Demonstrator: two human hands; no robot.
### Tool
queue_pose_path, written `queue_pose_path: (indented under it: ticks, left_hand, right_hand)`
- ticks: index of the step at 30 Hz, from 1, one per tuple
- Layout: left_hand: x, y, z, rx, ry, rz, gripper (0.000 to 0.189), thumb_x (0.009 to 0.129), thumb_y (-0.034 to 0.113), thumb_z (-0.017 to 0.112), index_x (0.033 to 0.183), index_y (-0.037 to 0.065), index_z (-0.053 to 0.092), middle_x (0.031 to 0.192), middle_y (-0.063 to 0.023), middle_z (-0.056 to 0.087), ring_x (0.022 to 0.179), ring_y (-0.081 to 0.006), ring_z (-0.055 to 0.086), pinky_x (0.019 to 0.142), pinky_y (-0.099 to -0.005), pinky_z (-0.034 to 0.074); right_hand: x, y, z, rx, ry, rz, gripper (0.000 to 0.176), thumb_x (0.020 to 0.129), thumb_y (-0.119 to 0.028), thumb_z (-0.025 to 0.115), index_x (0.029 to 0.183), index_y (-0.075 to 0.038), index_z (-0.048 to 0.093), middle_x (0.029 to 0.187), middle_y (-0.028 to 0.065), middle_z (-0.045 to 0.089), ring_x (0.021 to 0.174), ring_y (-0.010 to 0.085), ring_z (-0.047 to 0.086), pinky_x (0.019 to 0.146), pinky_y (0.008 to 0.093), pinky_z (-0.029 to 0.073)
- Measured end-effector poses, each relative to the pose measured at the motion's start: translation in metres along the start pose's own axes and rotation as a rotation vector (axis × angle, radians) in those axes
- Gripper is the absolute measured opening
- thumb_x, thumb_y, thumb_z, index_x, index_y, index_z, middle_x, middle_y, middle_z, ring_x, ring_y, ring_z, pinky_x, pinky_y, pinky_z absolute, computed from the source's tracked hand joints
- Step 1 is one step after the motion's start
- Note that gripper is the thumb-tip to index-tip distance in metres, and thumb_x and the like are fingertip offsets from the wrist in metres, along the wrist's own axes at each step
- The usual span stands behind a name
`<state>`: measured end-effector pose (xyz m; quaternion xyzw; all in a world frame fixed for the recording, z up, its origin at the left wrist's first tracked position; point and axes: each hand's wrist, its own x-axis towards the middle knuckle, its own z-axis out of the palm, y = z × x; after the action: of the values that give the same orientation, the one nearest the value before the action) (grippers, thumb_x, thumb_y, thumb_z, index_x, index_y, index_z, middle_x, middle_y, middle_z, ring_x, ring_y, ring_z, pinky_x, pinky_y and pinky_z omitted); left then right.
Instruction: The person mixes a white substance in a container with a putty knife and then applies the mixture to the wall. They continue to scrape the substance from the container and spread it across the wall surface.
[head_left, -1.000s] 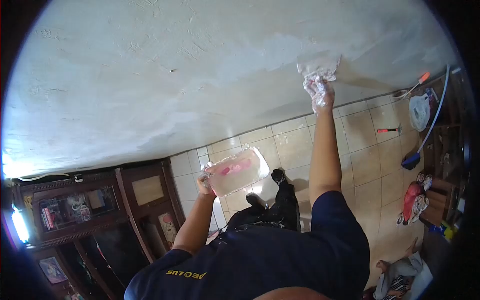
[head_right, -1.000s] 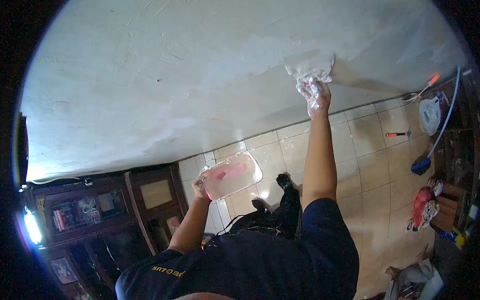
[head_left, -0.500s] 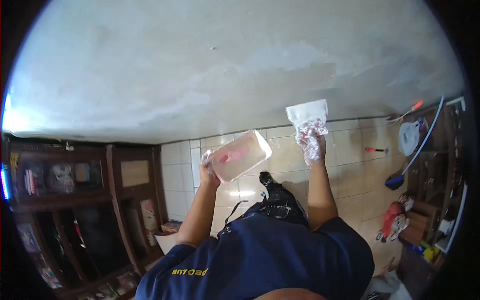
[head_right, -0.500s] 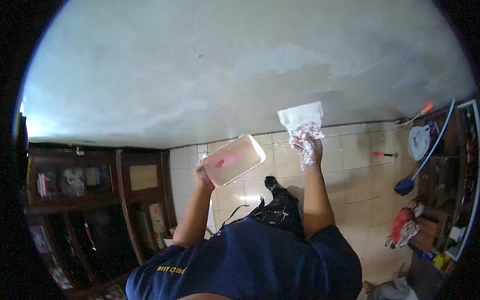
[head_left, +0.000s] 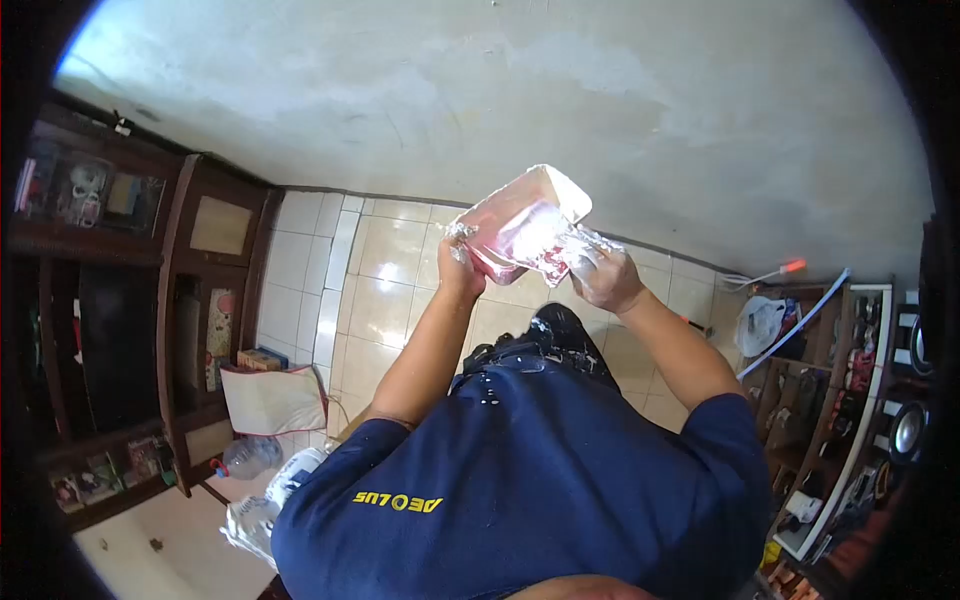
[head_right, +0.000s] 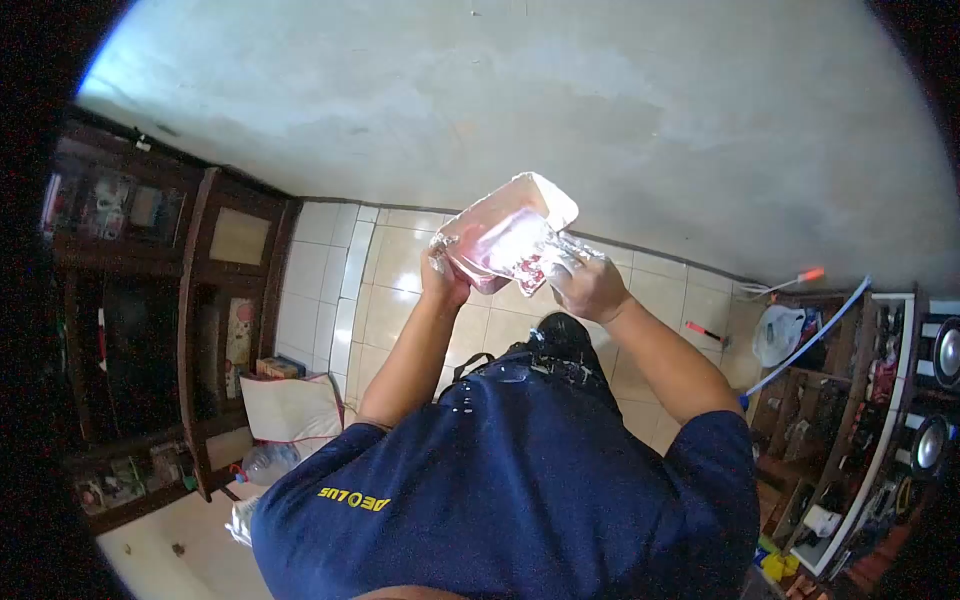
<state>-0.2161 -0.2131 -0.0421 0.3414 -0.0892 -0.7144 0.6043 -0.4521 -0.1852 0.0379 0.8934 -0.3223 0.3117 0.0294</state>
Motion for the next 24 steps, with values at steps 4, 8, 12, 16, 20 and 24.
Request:
queue_pose_path:
  ticks: [4, 8, 12, 16, 20, 24]
  left_hand:
    - [-0.013, -0.005, 0.01, 0.006, 0.035, 0.043, 0.043, 0.085, 0.025, 0.036, 0.116, -0.003, 0.051, 0.114, -0.0197, 0.057, 0.104, -0.0339, 0.056, 0.091, -0.0446, 0.045]
    - [-0.009, -0.011, 0.015, -0.039, 0.097, 0.039, 0.047, 0.087, 0.027, 0.032, 0.118, -0.004, 0.049, 0.117, -0.0211, 0.055, 0.105, -0.0355, 0.055, 0.091, -0.048, 0.045]
    - [0.002, -0.024, 0.002, -0.068, 0.092, 0.004, 0.046, 0.087, 0.026, 0.033, 0.118, -0.005, 0.049, 0.116, -0.02, 0.055, 0.105, -0.0346, 0.055, 0.092, -0.0457, 0.046]
    - [0.0, -0.028, 0.027, -0.082, 0.053, 0.09, 0.044, 0.087, 0.026, 0.037, 0.115, -0.005, 0.052, 0.113, -0.0186, 0.057, 0.103, -0.0331, 0.057, 0.09, -0.0435, 0.047]
    - [-0.009, -0.054, 0.068, -0.068, -0.075, 0.176, 0.043, 0.085, 0.024, 0.04, 0.114, -0.004, 0.053, 0.112, -0.0181, 0.058, 0.103, -0.0317, 0.057, 0.088, -0.0433, 0.048]
    - [-0.008, -0.087, 0.096, 0.012, -0.081, 0.218, 0.042, 0.08, 0.021, 0.045, 0.112, -0.005, 0.052, 0.11, -0.0186, 0.058, 0.103, -0.033, 0.057, 0.087, -0.0441, 0.048]
  right_hand:
    - [-0.019, 0.024, -0.023, -0.072, -0.139, -0.118, 0.024, 0.065, -0.007, 0.058, 0.088, -0.002, 0.06, 0.097, 0.0184, 0.062, 0.092, 0.0324, 0.062, 0.085, 0.0407, 0.051]
    - [-0.025, 0.042, -0.05, -0.152, -0.251, -0.204, 0.023, 0.067, -0.01, 0.057, 0.089, -0.003, 0.06, 0.101, 0.0186, 0.062, 0.092, 0.0317, 0.063, 0.083, 0.0392, 0.052]
    - [-0.042, 0.048, -0.08, -0.189, -0.393, -0.186, 0.023, 0.068, -0.013, 0.057, 0.089, -0.005, 0.061, 0.102, 0.0178, 0.063, 0.092, 0.0305, 0.063, 0.08, 0.0376, 0.053]
    - [-0.105, 0.069, -0.12, -0.104, -0.317, 0.213, 0.019, 0.071, -0.007, 0.057, 0.089, -0.003, 0.06, 0.093, 0.0183, 0.064, 0.083, 0.0325, 0.064, 0.074, 0.0391, 0.053]
    - [-0.126, 0.085, -0.163, 0.608, 0.217, 1.182, 0.019, 0.084, -0.006, 0.058, 0.102, 0.001, 0.057, 0.096, 0.0133, 0.064, 0.085, 0.0245, 0.065, 0.072, 0.0349, 0.053]
    - [-0.142, 0.1, -0.167, 1.328, 0.74, 1.309, 0.033, 0.084, -0.009, 0.06, 0.114, -0.002, 0.051, 0.104, 0.0094, 0.061, 0.087, 0.0184, 0.063, 0.068, 0.032, 0.056]
